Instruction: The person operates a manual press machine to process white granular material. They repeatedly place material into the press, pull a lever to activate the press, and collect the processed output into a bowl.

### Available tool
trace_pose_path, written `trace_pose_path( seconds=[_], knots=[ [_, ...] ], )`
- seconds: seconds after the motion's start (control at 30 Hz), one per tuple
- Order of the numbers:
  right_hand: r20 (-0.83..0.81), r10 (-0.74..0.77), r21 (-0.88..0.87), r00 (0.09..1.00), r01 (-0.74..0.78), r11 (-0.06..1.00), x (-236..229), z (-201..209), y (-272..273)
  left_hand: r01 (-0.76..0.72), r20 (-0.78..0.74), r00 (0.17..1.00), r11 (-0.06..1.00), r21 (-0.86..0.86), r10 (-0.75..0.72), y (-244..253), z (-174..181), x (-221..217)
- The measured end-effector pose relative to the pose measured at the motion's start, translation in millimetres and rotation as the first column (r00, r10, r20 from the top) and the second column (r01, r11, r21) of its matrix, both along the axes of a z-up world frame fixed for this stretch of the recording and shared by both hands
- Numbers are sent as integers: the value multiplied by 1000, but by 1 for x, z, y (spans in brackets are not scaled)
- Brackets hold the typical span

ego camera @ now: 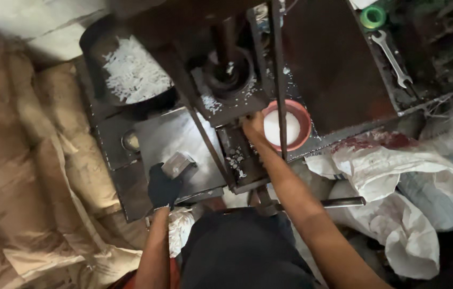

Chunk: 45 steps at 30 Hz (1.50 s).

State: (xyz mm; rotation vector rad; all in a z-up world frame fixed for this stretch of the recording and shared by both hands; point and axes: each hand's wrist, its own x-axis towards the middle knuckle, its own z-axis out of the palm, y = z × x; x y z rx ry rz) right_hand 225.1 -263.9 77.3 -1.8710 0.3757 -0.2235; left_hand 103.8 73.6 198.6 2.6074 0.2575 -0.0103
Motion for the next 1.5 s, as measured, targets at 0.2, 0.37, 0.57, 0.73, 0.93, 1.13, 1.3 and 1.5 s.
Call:
trace_pose_path(
  seconds=[0.2,0.37,0.57,0.73,0.93,1.13,1.3,1.5],
  knots=[
    [-3,-1,153,1000,1,988,15,-12,-11,-61,17,998,995,-78,63,0,-5,-7],
    [95,71,268,993,-94,959,-1,0,-22,15,51,999,995,-98,-10,3,4,-2],
    [-192,48,525,980,62,849,-60,46,-28,44,85,996,984,-170,-30,7,17,-2],
    [-68,-426,-39,902,425,905,-55,47,-52,50,124,992,983,-175,-28,7,12,2],
    [-31,-428,-450,903,369,813,-45,63,-36,7,202,979,980,-198,34,4,6,1],
    [302,-147,-362,942,256,896,-154,140,64,30,149,989,973,-231,4,35,-47,-4],
    [94,358,-376,929,-300,877,-188,138,165,-365,-326,928,269,-891,182,86,-117,-38],
    [97,303,-354,948,-252,901,-139,76,227,-343,-342,937,393,-853,76,112,-142,-95]
  ],
)
